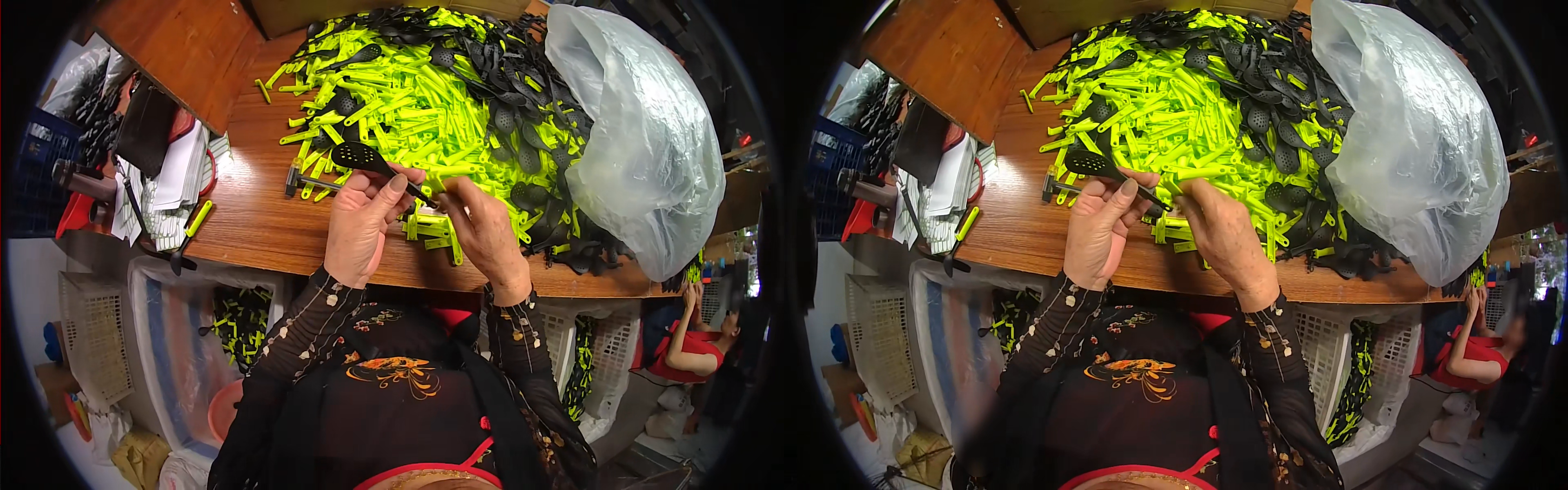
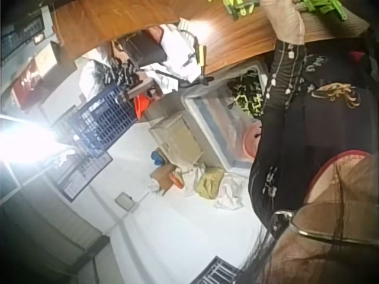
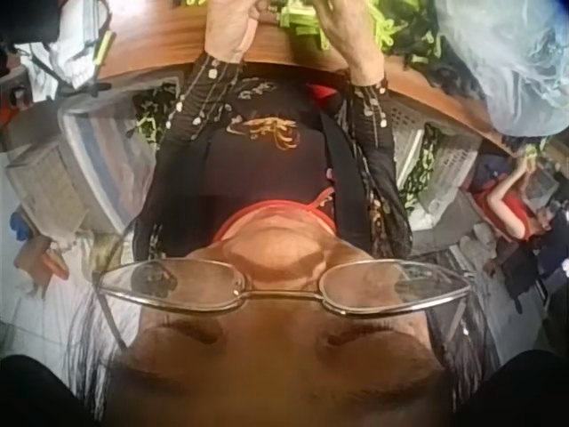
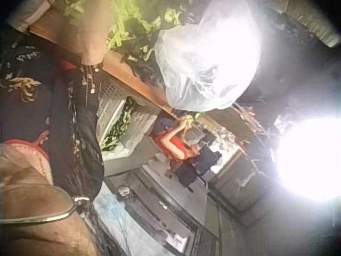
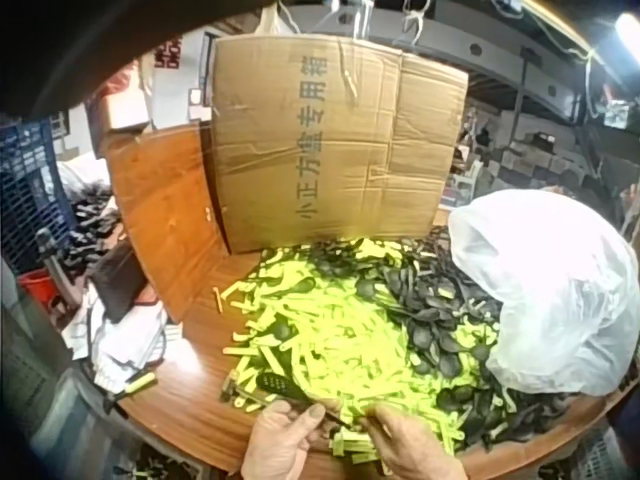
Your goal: Assemble plastic toy components by joining black and yellow parts together.
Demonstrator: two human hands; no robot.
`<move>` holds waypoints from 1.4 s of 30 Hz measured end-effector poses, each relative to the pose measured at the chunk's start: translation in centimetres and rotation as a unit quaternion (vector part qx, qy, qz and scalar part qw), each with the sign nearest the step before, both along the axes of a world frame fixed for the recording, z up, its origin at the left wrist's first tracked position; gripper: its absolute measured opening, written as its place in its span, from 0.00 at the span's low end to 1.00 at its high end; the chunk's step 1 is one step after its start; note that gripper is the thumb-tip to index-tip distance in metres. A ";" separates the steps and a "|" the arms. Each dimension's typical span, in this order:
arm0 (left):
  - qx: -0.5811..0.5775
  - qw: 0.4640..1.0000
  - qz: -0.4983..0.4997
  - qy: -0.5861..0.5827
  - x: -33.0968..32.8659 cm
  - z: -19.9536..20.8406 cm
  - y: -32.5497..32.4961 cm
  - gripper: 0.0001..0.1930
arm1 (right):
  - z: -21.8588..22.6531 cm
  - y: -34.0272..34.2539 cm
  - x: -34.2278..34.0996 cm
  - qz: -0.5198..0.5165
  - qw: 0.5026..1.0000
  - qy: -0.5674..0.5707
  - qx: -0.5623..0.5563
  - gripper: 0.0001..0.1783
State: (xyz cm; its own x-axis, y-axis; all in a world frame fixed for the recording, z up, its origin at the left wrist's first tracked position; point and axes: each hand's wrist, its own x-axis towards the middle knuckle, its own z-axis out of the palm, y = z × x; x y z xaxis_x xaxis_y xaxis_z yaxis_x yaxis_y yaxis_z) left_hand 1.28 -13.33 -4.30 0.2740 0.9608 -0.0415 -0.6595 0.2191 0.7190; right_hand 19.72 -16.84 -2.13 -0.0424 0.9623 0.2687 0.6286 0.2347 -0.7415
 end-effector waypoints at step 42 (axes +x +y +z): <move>-0.020 0.997 0.075 0.010 0.4 -0.2 0.8 0.09 | -2.4 0.4 -2.2 0.041 0.953 0.278 -0.113 0.14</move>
State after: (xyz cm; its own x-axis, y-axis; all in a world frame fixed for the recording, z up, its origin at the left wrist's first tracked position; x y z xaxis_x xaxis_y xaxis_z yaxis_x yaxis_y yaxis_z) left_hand 1.69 -12.51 -4.52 0.1266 0.9884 -0.0842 -0.6724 0.1479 0.7253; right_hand 17.55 -16.45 -4.55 -0.0309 0.9979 0.0577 0.1101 0.0607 -0.9921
